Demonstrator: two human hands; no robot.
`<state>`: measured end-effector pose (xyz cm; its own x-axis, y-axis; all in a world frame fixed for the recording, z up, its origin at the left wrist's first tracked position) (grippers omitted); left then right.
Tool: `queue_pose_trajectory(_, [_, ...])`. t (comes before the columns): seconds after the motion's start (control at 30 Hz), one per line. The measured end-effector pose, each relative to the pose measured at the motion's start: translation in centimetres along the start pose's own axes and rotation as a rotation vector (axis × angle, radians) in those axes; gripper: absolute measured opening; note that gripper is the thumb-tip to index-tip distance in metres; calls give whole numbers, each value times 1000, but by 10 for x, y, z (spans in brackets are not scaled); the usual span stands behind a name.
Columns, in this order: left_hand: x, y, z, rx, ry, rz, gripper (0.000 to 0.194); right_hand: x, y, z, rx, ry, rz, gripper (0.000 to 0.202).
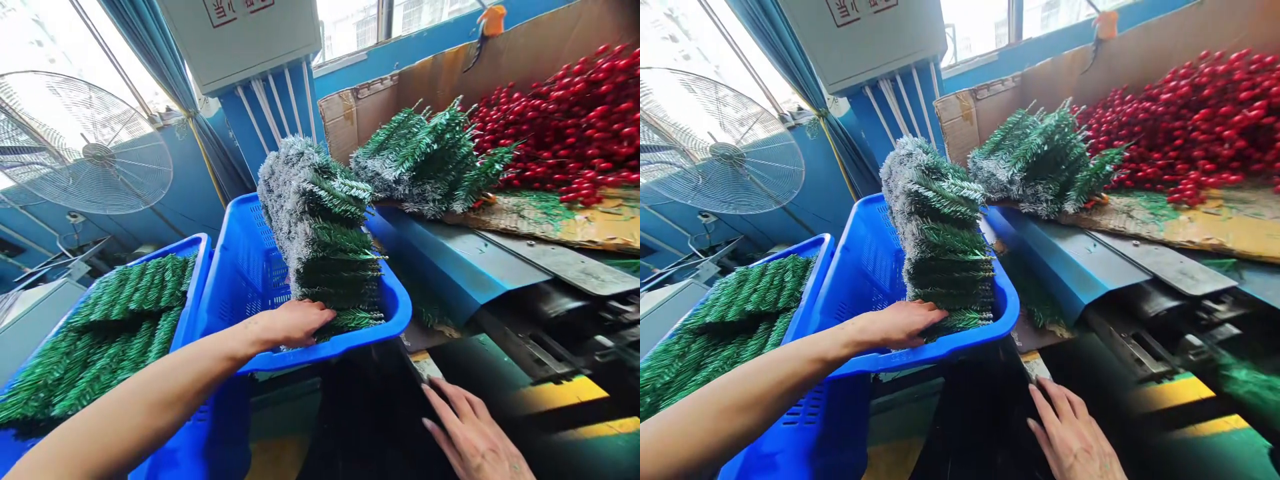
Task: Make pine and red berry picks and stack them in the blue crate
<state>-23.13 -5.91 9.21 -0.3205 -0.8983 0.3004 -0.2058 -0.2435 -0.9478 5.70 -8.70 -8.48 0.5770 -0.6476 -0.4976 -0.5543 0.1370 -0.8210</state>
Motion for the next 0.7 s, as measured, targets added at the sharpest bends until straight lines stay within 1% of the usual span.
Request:
queue_pose_trajectory(0.07, [-6,9,-1,-40,43,-58,46,-2,-2,-3,19,-2,3,44])
queue_pose_trajectory(0.13, [-9,15,-3,-67,41,-68,45,-3,-3,-4,37,-2,3,44])
queue_pose_trajectory(0.23, [-10,20,-4,-87,40,-36,46,-2,0,-5,56,-17,-10,43])
queue_pose_trajectory(0.3, [-9,22,-4,-109,49,-6,43,-1,2,-4,67,-23,-16,43])
queue_pose_trajectory(0.47, [-4,27,-6,-150,21,73,33,1,3,-3,54,-19,-7,44])
queue_pose_trajectory(0.63, [3,31,-9,-129,27,83,36,8,9,1,38,-12,-36,48])
queue_pose_trajectory(0.7, [3,32,-7,-127,6,87,36,11,13,3,37,-10,-61,49])
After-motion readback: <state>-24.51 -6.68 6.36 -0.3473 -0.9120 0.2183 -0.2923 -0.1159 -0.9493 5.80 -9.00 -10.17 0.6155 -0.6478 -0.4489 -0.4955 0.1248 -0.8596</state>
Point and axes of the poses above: each hand's wrist, its own x-axis away from the middle knuckle, its own y-axis out of the palm, z = x × y, the point moved 3 cm from there along -x, towards the middle knuckle, and after that the axes turned 6 degrees about -x, right-handed, at the moved point
